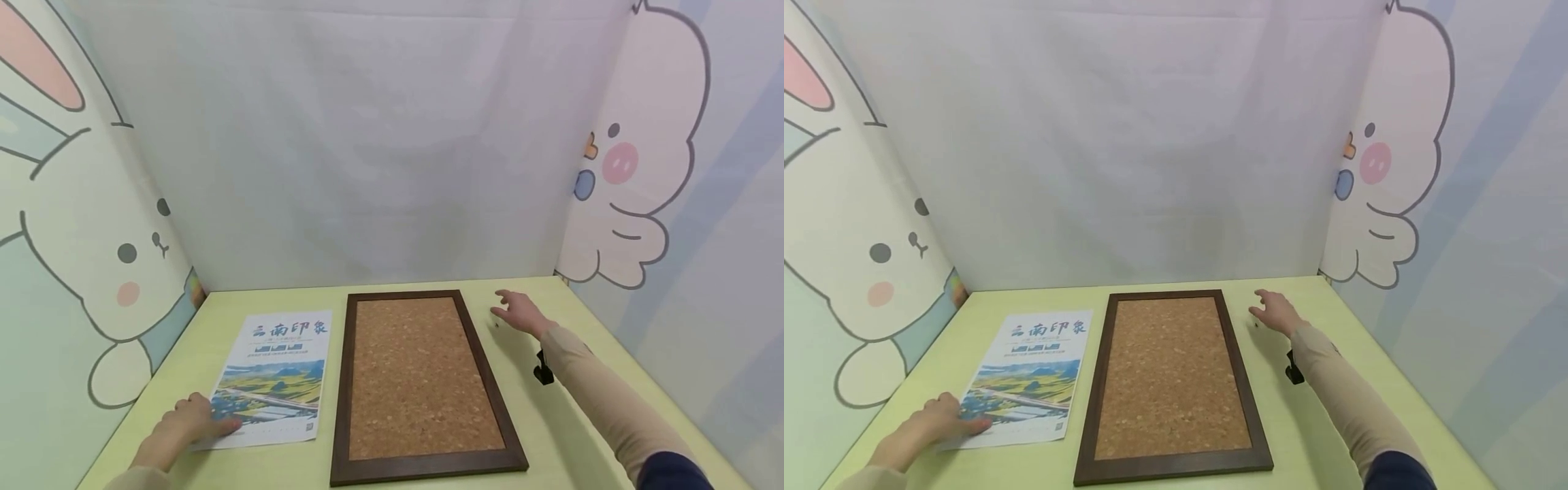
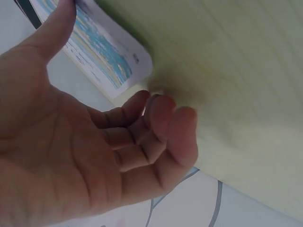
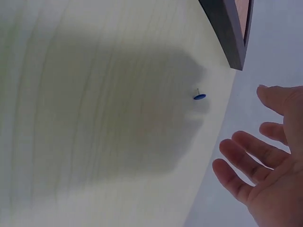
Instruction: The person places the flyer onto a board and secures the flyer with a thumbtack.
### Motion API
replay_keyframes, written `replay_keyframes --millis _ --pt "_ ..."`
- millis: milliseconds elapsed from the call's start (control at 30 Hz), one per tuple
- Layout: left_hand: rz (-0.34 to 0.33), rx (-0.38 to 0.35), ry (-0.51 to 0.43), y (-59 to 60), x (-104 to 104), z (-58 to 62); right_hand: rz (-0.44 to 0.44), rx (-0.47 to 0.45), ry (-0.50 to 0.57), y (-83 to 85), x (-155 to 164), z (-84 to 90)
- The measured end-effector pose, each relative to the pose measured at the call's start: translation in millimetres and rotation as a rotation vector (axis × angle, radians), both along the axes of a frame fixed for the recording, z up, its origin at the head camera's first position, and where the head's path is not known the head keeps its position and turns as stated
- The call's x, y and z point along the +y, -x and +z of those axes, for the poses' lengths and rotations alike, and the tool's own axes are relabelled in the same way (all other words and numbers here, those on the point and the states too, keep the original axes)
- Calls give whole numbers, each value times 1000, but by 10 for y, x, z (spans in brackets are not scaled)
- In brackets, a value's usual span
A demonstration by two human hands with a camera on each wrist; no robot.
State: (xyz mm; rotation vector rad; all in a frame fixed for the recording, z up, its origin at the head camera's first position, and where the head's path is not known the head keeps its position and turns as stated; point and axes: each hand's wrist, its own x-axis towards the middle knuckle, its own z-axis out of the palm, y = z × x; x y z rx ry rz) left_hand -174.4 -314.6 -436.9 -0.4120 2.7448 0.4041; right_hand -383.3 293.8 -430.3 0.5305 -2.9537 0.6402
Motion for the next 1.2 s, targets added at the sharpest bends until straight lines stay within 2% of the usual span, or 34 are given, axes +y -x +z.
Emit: replay_keyframes --millis 167,300,467,633,867,1033,1200 --pt "-31 23 -32 2 -11 -28 17 -75 28 4 91 -127" --pt "-52 57 -93 -12 -12 -59 33 -106 74 40 135 -215" --pt "-32 114 -200 -27 5 -121 32 -134 110 93 127 -274" --pt "-1 153 -290 -51 37 -149 43 -110 117 95 103 -294" --pt "-22 234 -337 -56 -54 -193 30 -95 141 79 107 -329" --pt "-50 314 -286 -15 -98 -152 36 -94 159 83 118 -346" --pt "-20 361 -323 10 -75 -95 39 -95 162 104 143 -357"
